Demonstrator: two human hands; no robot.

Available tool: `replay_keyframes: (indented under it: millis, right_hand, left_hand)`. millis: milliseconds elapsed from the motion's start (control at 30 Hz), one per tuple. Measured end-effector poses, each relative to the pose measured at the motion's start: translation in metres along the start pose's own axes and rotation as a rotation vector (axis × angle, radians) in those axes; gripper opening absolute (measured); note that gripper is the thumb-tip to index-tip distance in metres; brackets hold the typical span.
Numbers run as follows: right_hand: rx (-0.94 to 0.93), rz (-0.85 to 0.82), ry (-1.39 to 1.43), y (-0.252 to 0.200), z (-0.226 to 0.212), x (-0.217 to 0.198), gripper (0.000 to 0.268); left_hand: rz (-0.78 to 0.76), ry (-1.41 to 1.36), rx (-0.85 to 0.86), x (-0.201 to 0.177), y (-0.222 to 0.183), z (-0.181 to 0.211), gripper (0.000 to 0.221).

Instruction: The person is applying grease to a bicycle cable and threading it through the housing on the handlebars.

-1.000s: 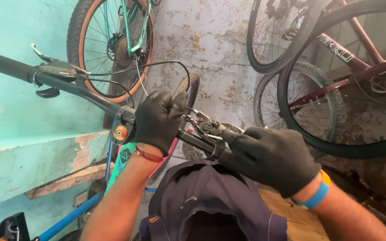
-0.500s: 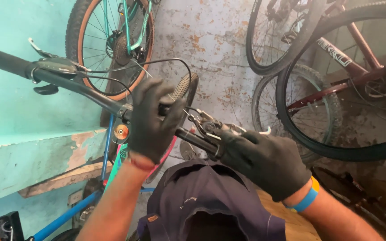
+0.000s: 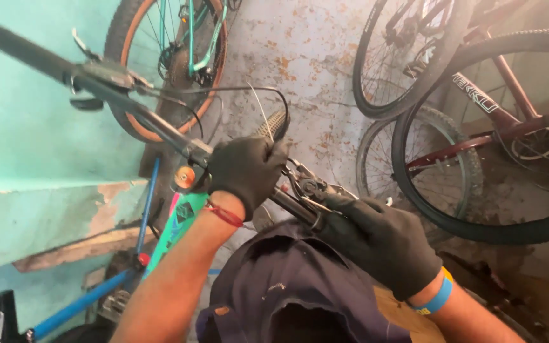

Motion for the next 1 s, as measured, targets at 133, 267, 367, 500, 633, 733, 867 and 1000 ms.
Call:
replay_keyframes:
  millis: [133, 267, 367, 500, 633, 733, 867, 1000]
  right_hand:
    - [0.108, -0.01, 0.34, -0.004, 0.016, -0.002, 0.028]
    - [0.219, -0.153, 0.548, 0.025, 0.055, 0.002, 0.02]
    - [0.137, -0.223, 0.871, 0.034, 0.063, 0.036, 0.021]
    - [0.075, -0.336, 1.125, 0.027, 0.051, 0.049, 0.026]
    - [0.084, -0.304, 1.14, -0.003, 0.049, 0.063, 0.021]
    - [0.0, -0.26, 1.017, -0.019, 0.036, 0.052, 0.023]
    - [-0.215, -0.313, 0.744, -0.013, -0.012, 0.021, 0.018]
    - [-0.399, -0.452, 0.862, -0.014, -0.041, 0.025, 0.023]
  left_hand:
    - [0.526, -0.14, 0.201, -0.037, -0.031, 0.004, 0.052]
    - [0.778, -0.465, 0.255, -0.074, -0.093, 0.003, 0.036]
    - [0.808, -0.589, 0.077, -0.068, -0.133, 0.01, 0.029]
    - [0.69, -0.588, -0.049, -0.029, -0.176, 0.052, 0.025]
    - [0.789, -0.632, 0.009, -0.021, -0.21, 0.069, 0.028]
    - [0.853, -0.653, -0.01, -0.014, -0.226, 0.066, 0.026]
    - [0.905, -0.696, -0.01, -0.016, -0.244, 0.049, 0.017]
    - [0.784, -0.742, 0.032, -0.002, -0.244, 0.04, 0.027]
Point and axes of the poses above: each hand's wrist, its own y-axis towards the middle knuckle, its own x-axis out of the palm, z = x × y, the point moved 10 cm from there along y, towards the middle knuckle, and after that the axes turned 9 degrees about -x, right-handed, at the moved point
